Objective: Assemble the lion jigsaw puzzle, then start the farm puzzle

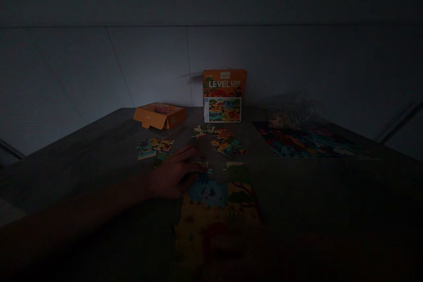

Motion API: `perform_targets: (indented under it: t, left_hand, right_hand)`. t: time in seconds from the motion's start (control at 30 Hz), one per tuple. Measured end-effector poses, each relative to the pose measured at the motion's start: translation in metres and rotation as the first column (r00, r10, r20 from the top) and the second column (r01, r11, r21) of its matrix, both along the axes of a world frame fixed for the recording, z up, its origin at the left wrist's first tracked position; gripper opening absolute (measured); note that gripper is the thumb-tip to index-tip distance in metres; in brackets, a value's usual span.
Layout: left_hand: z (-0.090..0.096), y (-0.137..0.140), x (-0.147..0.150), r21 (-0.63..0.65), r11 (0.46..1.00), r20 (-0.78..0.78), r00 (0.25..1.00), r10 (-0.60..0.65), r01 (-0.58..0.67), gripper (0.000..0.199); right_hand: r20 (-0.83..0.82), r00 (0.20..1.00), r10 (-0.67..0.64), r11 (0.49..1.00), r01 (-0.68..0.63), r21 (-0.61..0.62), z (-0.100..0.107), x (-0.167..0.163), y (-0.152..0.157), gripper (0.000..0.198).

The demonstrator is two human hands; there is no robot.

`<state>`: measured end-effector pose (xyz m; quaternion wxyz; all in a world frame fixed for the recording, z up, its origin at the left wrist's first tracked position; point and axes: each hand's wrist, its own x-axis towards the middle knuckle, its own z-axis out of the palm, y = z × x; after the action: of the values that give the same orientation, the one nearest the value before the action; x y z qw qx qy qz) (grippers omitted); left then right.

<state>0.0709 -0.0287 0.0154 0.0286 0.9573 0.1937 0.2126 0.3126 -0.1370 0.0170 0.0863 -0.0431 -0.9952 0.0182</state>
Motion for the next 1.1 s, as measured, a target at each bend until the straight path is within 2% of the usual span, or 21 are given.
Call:
perform_targets:
  t: [0.1,0.23,0.33,0.57,0.77,0.9,0.97,1.03,1.1]
  left_hand:
    - [0.000,-0.001,-0.001,-0.004,0.999,-0.046,0.998,-0.044,0.044,0.035]
    - [0.006,-0.011,0.002,-0.116,0.972,-0.209,0.952,-0.224,0.203,0.057]
    - [0.010,-0.018,0.004,-0.178,0.961,-0.310,0.915,-0.257,0.209,0.069]
    - [0.014,-0.017,0.006,-0.237,0.967,-0.397,0.899,-0.187,0.096,0.069]
    - [0.014,-0.023,0.007,-0.218,0.976,-0.459,0.881,-0.113,0.012,0.067]
    - [0.015,-0.027,0.010,-0.185,0.982,-0.448,0.886,-0.118,0.037,0.066]
    - [0.021,-0.022,0.008,-0.176,0.984,-0.437,0.892,-0.111,0.037,0.064]
    - [0.029,-0.008,-0.001,-0.144,0.989,-0.429,0.902,-0.034,-0.031,0.059]
    - [0.038,0.015,-0.021,-0.042,0.981,-0.417,0.895,0.155,-0.190,0.055]
  right_hand:
    - [-0.011,0.999,0.052,0.998,-0.052,0.027,-0.004,0.000,0.016,0.029]
    - [-0.068,0.997,-0.038,0.999,0.038,-0.002,0.003,0.006,0.027,0.037]
    - [-0.075,0.996,-0.057,0.998,0.058,0.010,0.002,0.007,0.028,0.037]
    - [0.013,0.998,0.062,0.994,-0.063,0.093,-0.008,0.004,0.017,0.045]
    - [0.061,0.995,0.078,0.997,-0.076,-0.023,0.000,0.007,0.023,0.056]
    - [0.094,0.986,0.134,0.985,-0.123,-0.123,0.011,0.006,0.027,0.058]
    - [0.106,0.988,0.113,0.986,-0.098,-0.135,0.014,0.006,0.027,0.058]
    - [0.115,0.990,0.084,0.989,-0.068,-0.134,0.015,0.006,0.026,0.058]
    - [0.116,0.991,0.069,0.990,-0.054,-0.128,0.012,0.007,0.025,0.058]
